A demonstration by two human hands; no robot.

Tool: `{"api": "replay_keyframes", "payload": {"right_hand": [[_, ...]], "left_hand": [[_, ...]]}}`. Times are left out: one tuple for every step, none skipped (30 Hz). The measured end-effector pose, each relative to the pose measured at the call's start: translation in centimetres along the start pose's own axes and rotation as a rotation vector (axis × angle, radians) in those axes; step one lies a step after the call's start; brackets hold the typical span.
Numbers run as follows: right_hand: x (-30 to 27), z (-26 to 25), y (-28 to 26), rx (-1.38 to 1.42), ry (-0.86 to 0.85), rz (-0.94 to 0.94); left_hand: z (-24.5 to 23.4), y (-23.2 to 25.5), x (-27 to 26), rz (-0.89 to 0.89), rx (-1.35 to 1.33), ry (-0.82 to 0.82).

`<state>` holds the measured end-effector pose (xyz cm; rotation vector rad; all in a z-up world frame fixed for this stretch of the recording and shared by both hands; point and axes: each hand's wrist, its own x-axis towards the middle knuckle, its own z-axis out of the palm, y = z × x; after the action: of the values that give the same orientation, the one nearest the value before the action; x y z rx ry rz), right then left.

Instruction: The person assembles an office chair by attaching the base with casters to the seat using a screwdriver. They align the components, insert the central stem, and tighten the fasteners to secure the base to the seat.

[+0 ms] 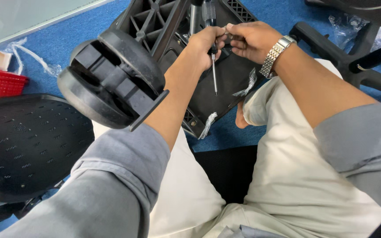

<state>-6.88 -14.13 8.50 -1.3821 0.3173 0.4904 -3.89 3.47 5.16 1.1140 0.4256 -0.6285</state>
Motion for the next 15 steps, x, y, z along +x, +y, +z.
{"api": "replay_keyframes", "payload": {"right_hand": [[0.3, -0.1, 0.4, 0.053, 0.007, -0.036], [0.5, -0.3, 0.6, 0.107, 0.014, -0.073], [0.7, -0.3, 0.7, 0.161, 0.019, -0.108], [0.8, -0.4, 0.8, 0.154, -0.005, -0.110], [0.9, -0.4, 0.7, 0.147, -0.029, -0.112], [0.8, -0.4, 0.6, 0.139, -0.052, -0.114], [0.8, -0.3, 0.5, 0.077, -0.024, -0.134], [0.7, -0.3, 0.5, 0.016, 0.004, -0.154], [0.5, -0.3, 0.4, -0.045, 0.033, -0.175], [0.4, -0.3, 0.3, -0.026, 0.037, -0.194], [0.2, -0.3, 0.2, -0.008, 0.040, -0.213], [0.1, -0.2, 0.1, 0.010, 0.043, -0.233], [0.0, -0.1, 0.1, -0.006, 0.020, -0.225], [0.0, -0.1, 0.1, -0.022, -0.003, -0.218], [-0.1, -0.1, 0.1, -0.038, -0.027, -0.211]], "left_hand": [[0.0, -0.1, -0.1, 0.014, 0.042, 0.050], [0.1, -0.1, -0.1, 0.027, 0.084, 0.100], [0.0, 0.0, -0.2, 0.041, 0.126, 0.152], [0.1, 0.0, -0.3, 0.059, 0.125, 0.166], [0.2, 0.0, -0.5, 0.077, 0.124, 0.180], [0.2, 0.0, -0.6, 0.094, 0.122, 0.193], [0.3, 0.0, -0.6, 0.096, 0.127, 0.207], [0.4, 0.0, -0.7, 0.098, 0.132, 0.222], [0.5, 0.0, -0.7, 0.099, 0.139, 0.235], [0.6, -0.1, -0.8, 0.119, 0.168, 0.259], [0.6, -0.1, -0.9, 0.139, 0.196, 0.283], [0.6, -0.1, -1.0, 0.159, 0.224, 0.307], [0.6, -0.1, -1.0, 0.155, 0.218, 0.308], [0.7, -0.1, -1.1, 0.151, 0.213, 0.309], [0.8, -0.1, -1.1, 0.147, 0.208, 0.310]]}}
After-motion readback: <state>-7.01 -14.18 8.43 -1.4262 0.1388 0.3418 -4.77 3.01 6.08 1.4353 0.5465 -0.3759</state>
